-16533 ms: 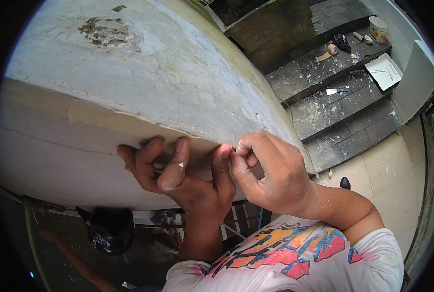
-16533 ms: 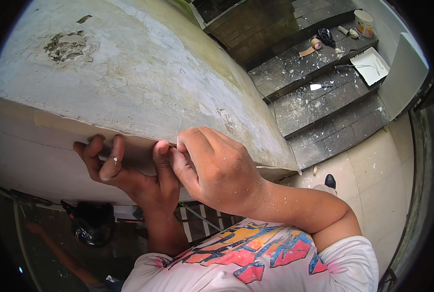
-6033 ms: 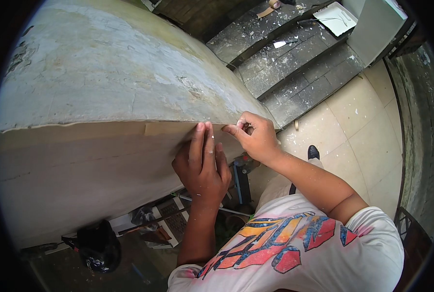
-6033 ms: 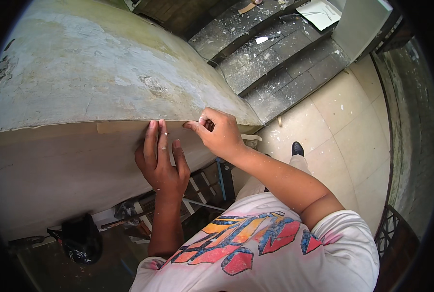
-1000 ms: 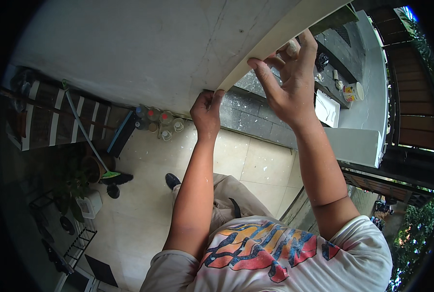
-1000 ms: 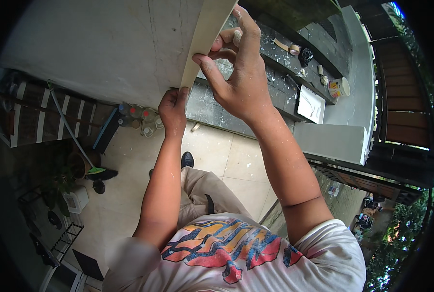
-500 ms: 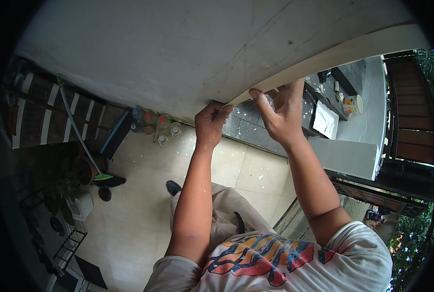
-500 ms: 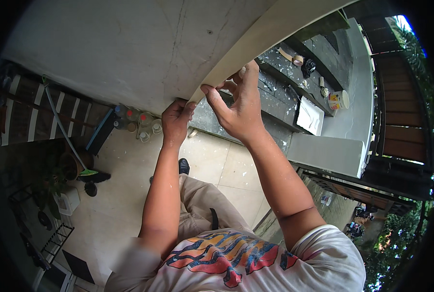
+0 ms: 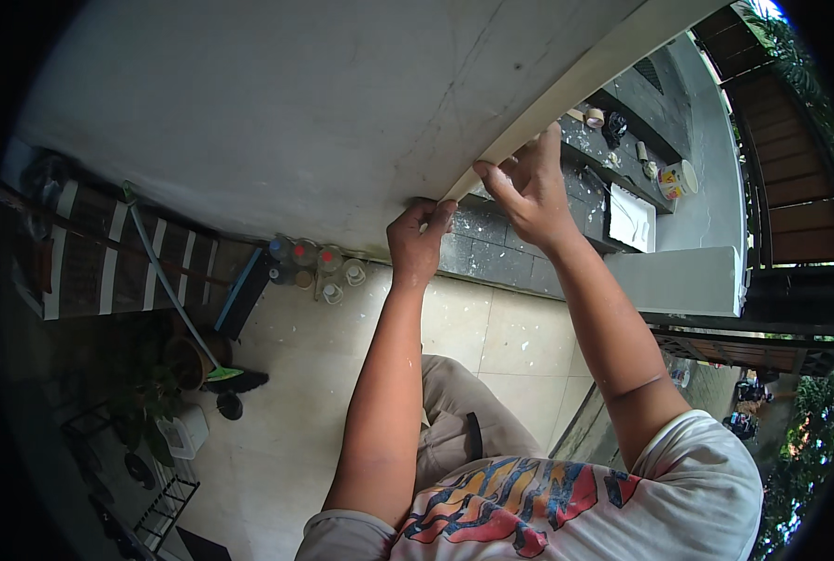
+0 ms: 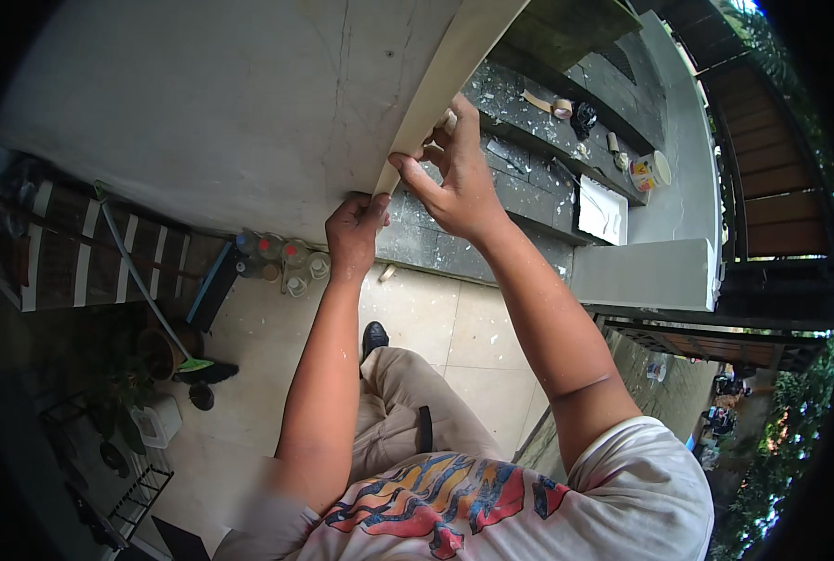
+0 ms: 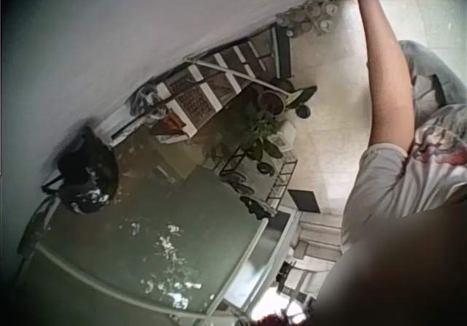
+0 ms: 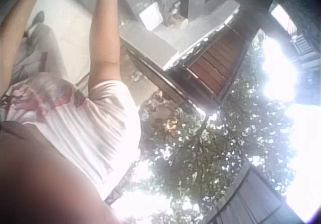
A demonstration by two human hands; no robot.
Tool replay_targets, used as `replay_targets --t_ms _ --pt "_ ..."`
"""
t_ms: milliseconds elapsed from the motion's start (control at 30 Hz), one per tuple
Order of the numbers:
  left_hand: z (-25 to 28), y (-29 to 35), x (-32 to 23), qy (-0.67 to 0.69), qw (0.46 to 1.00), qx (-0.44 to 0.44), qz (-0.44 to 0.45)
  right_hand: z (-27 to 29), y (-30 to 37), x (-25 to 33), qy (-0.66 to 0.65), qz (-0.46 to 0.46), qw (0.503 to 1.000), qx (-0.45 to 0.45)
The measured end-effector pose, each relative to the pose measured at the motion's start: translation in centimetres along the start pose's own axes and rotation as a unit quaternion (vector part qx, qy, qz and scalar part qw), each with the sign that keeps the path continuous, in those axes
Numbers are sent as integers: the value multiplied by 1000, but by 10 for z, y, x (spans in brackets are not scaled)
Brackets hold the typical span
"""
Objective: Applying masking tape to the edge of a wall near steps to prepare for painting.
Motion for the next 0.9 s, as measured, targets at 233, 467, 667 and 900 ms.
replay_targets --t_ms 233,467,667,900 --pt "0 2 -6 -20 999 4 -38 1 4 6 73 4 997 7" --pt "4 0 -8 -18 999 -15 -38 -9 13 -6 101 -32 994 -1" --pt "7 2 -12 -29 999 -16 -29 -14 19 -17 95 20 994 -42" --pt "11 7 -18 -24 997 -9 -69 -30 48 -38 65 -2 982 -176"
Point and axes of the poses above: each hand's wrist, its own y-axis away from the middle knuckle, its own z-axis out of the back of the hand, x = y × z, the point moved 5 cm from there along -y, towards the middle knuckle, and after that the axes turned 6 degrees about -y, right-handed, at the moved point
